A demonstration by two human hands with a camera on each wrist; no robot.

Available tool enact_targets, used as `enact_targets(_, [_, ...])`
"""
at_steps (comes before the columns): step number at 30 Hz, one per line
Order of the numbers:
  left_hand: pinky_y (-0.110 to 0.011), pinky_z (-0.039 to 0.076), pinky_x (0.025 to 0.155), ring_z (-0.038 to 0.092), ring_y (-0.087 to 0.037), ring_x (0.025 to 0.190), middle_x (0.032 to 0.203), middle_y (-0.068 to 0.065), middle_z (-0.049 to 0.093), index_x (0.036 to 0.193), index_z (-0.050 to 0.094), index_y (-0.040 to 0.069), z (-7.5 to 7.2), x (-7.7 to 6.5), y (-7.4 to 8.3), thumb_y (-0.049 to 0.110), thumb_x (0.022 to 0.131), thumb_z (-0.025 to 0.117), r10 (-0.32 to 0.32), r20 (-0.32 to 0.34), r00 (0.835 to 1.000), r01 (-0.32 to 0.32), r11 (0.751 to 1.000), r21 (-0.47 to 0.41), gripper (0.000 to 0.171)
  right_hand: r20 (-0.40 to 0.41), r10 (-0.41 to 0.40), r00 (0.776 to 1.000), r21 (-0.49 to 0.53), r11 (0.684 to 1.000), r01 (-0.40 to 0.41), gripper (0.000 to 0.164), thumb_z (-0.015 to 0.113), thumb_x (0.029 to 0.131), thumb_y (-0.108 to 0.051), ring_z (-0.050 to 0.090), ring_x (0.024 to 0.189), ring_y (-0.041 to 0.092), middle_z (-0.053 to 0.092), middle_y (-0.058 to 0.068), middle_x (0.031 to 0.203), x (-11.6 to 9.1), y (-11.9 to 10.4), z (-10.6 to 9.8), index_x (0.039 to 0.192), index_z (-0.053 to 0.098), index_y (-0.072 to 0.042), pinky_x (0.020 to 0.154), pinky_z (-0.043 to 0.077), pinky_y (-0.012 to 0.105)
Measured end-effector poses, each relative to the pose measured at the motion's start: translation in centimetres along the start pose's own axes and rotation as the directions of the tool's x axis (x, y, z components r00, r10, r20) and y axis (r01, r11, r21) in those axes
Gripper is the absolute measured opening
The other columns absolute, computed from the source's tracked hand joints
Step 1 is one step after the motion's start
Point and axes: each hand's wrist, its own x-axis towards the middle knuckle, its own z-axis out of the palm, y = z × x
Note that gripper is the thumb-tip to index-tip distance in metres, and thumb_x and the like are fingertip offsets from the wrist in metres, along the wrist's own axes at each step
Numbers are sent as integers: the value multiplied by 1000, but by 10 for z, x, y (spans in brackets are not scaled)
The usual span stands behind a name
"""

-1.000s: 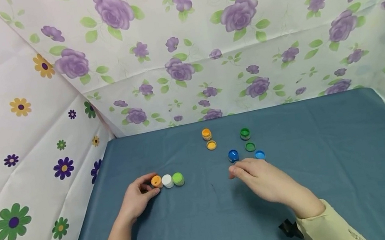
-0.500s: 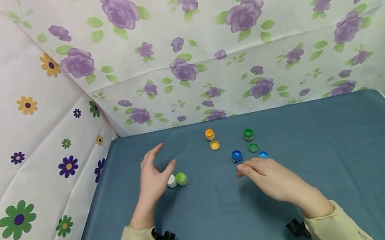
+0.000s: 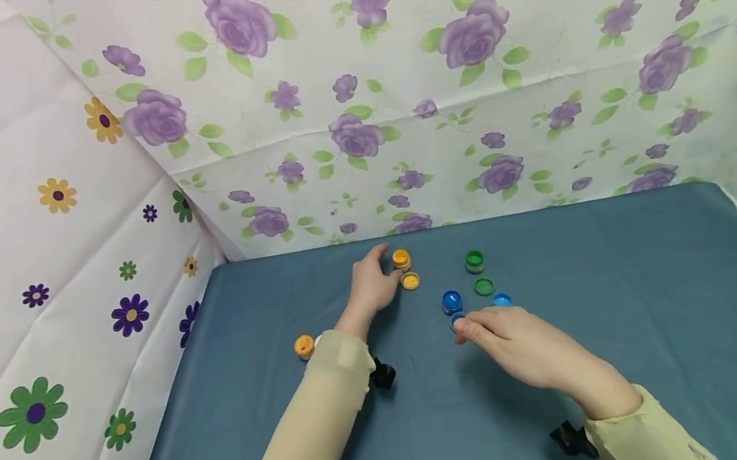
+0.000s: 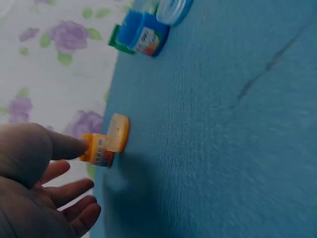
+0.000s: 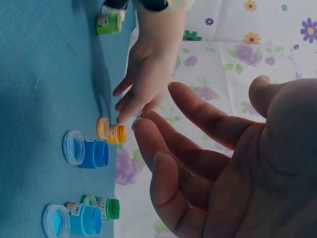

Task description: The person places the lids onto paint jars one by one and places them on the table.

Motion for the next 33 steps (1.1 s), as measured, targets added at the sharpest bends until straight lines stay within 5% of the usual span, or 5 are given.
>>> enact_targets(12, [-44,49,99,52,-32,121,137,-10,62,148,66,15,13,16,11,34,105,74,-53,-7,999,54,997,54,48,23,4,1000,-9,1000,-3,44,43,115,-50,65,102,16,72,3,123,0,2,-2,125,76,-22,90,57,47])
enact_targets(19, [-42,55,98,64,-28,114,121,-8,71,132,73,9,8,8,6,23,103,77,-6,-118,993,-9,992,-128,33,53,9,999,18,1000,-10,40,47,115,-48,68,104,20,72,2,124,0,2,1,125,76,-22,90,58,47])
enact_targets(25, [-39,58,91,68,-26,110,118,-6,72,135,70,9,-6,-32,3,22,104,75,139,-191,972,-203,904,-375,34,35,-16,999,-5,1000,16,38,51,114,-48,67,94,19,72,-2,110,5,8,0,123,76,-21,80,56,41])
enact_targets(33, [-29,53,86,61,-19,102,124,-6,63,146,65,11,-9,-89,-16,22,107,71,287,-194,938,-347,773,-532,40,-5,-40,999,-102,994,40,39,57,112,-45,65,81,16,73,0,103,41,17,-8,124,76,-14,71,53,38])
